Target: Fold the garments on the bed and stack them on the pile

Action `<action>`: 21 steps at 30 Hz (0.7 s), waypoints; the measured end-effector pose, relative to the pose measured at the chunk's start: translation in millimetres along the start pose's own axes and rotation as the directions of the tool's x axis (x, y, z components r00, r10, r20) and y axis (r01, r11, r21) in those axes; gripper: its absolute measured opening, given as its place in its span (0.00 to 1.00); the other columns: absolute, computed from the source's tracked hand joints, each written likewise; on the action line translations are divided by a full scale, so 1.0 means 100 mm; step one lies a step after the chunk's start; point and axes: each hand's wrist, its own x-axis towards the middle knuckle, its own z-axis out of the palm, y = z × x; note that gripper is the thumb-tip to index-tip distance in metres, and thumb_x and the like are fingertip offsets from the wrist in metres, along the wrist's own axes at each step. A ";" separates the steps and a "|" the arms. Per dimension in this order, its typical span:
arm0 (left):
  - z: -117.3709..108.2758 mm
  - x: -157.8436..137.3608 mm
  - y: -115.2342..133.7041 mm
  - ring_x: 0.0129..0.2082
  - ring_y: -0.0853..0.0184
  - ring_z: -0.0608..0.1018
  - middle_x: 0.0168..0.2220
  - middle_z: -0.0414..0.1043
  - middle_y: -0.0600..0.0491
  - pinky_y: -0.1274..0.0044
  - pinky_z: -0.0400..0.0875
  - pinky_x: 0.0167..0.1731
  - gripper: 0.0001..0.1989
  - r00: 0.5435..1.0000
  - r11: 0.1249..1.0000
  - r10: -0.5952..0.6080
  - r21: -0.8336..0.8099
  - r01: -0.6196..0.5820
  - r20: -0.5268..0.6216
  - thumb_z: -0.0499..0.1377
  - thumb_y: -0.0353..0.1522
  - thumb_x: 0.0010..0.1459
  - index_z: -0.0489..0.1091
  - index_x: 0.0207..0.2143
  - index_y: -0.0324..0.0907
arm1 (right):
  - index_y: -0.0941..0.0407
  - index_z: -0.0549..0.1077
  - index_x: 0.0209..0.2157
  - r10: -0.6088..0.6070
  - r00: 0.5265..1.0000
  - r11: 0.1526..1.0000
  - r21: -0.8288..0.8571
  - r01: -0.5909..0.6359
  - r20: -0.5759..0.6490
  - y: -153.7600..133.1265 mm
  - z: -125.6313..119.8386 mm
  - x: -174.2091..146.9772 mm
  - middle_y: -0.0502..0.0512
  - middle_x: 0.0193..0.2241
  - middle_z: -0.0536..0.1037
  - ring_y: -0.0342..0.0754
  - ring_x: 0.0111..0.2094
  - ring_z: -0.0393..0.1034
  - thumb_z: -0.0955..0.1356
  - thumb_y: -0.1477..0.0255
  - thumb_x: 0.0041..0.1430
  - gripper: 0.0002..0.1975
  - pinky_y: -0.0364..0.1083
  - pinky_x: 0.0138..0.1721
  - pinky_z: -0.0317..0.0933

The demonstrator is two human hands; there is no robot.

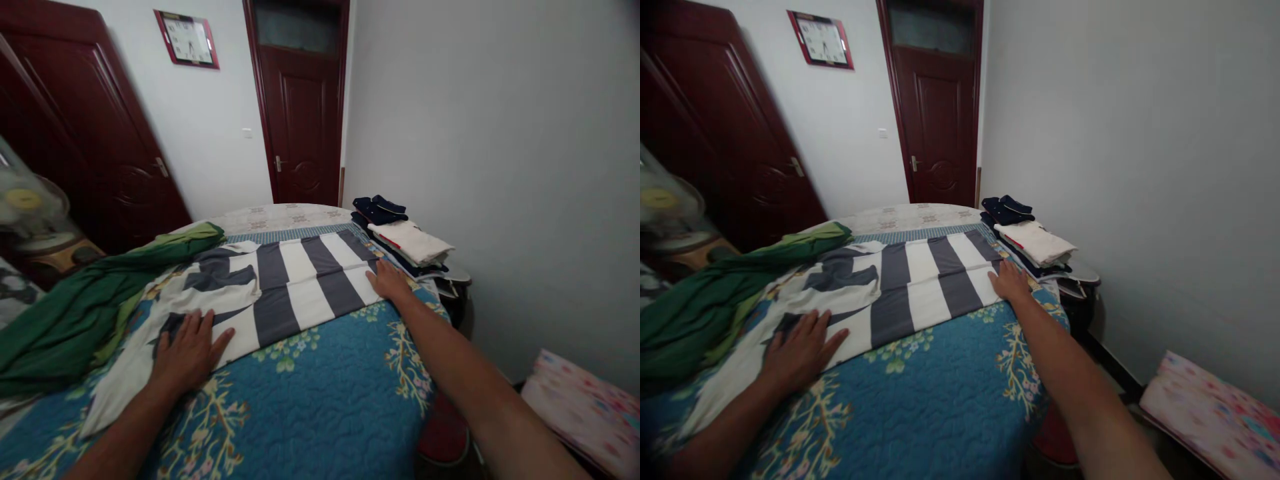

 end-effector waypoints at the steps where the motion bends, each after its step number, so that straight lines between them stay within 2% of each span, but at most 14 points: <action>1: -0.03 -0.03 -0.01 0.76 0.40 0.54 0.77 0.50 0.31 0.41 0.52 0.68 0.42 0.999 0.999 -0.043 0.011 0.043 0.014 0.45 0.51 0.70 0.57 0.75 0.33 | 0.65 0.63 0.71 -0.001 0.999 1.000 -0.006 0.001 -0.041 0.01 0.01 -0.02 0.73 0.73 0.61 0.63 0.73 0.54 0.56 0.53 0.75 0.37 0.62 0.71 0.49; 4: -0.13 -0.13 0.01 0.77 0.41 0.53 0.78 0.47 0.33 0.44 0.49 0.70 0.44 0.991 0.992 -0.121 0.024 0.120 0.051 0.43 0.53 0.69 0.55 0.76 0.32 | 0.65 0.70 0.64 -0.032 0.978 0.999 -0.028 0.027 -0.207 0.05 0.01 -0.07 0.76 0.65 0.72 0.63 0.67 0.63 0.57 0.58 0.75 0.30 0.62 0.67 0.55; 6: -0.18 -0.20 0.02 0.77 0.42 0.53 0.78 0.47 0.33 0.46 0.48 0.71 0.45 0.988 0.989 -0.148 0.024 0.147 0.054 0.43 0.54 0.69 0.54 0.76 0.31 | 0.64 0.71 0.62 -0.095 0.943 0.995 -0.041 0.087 -0.320 0.04 0.01 -0.10 0.75 0.62 0.74 0.64 0.66 0.64 0.57 0.61 0.75 0.27 0.63 0.66 0.55; 8: -0.20 -0.26 0.00 0.77 0.42 0.54 0.77 0.48 0.31 0.47 0.48 0.71 0.46 0.982 0.984 -0.178 0.035 0.177 0.056 0.44 0.54 0.69 0.54 0.76 0.29 | 0.64 0.71 0.61 -0.190 0.904 0.981 -0.049 0.186 -0.383 -0.03 0.00 -0.13 0.75 0.62 0.74 0.64 0.66 0.64 0.57 0.62 0.75 0.26 0.63 0.66 0.56; 12: -0.19 -0.40 -0.06 0.77 0.43 0.54 0.78 0.48 0.32 0.47 0.49 0.71 0.46 0.976 0.977 -0.209 0.065 0.205 0.056 0.43 0.54 0.69 0.54 0.76 0.29 | 0.65 0.69 0.66 -0.372 0.843 0.919 -0.029 0.393 -0.389 -0.39 0.00 -0.28 0.73 0.66 0.71 0.64 0.70 0.60 0.58 0.61 0.76 0.28 0.64 0.70 0.51; 15: -0.21 -0.51 -0.08 0.76 0.40 0.56 0.76 0.52 0.30 0.43 0.50 0.70 0.44 0.974 0.970 -0.224 0.094 0.225 -0.024 0.44 0.52 0.70 0.58 0.74 0.27 | 0.63 0.66 0.70 -0.457 0.842 0.873 0.039 0.487 -0.287 -0.77 -0.01 -0.48 0.70 0.71 0.66 0.63 0.74 0.53 0.58 0.60 0.75 0.31 0.64 0.74 0.43; 18: -0.28 -0.55 0.03 0.76 0.41 0.58 0.75 0.55 0.31 0.43 0.46 0.71 0.36 0.978 0.988 -0.105 0.097 0.124 -0.180 0.47 0.44 0.71 0.63 0.71 0.28 | 0.62 0.65 0.71 -0.530 0.825 0.817 0.143 0.558 -0.195 -1.21 -0.03 -0.72 0.67 0.73 0.63 0.62 0.75 0.51 0.58 0.60 0.75 0.31 0.62 0.76 0.41; 21: -0.31 -0.43 0.34 0.76 0.46 0.59 0.75 0.59 0.36 0.49 0.50 0.73 0.31 0.959 0.994 0.112 0.015 -0.112 -0.261 0.50 0.39 0.71 0.65 0.71 0.35 | 0.62 0.66 0.70 -0.590 0.781 0.746 0.233 0.624 -0.203 -1.70 -0.04 -0.96 0.67 0.72 0.65 0.60 0.75 0.53 0.58 0.62 0.76 0.30 0.61 0.76 0.43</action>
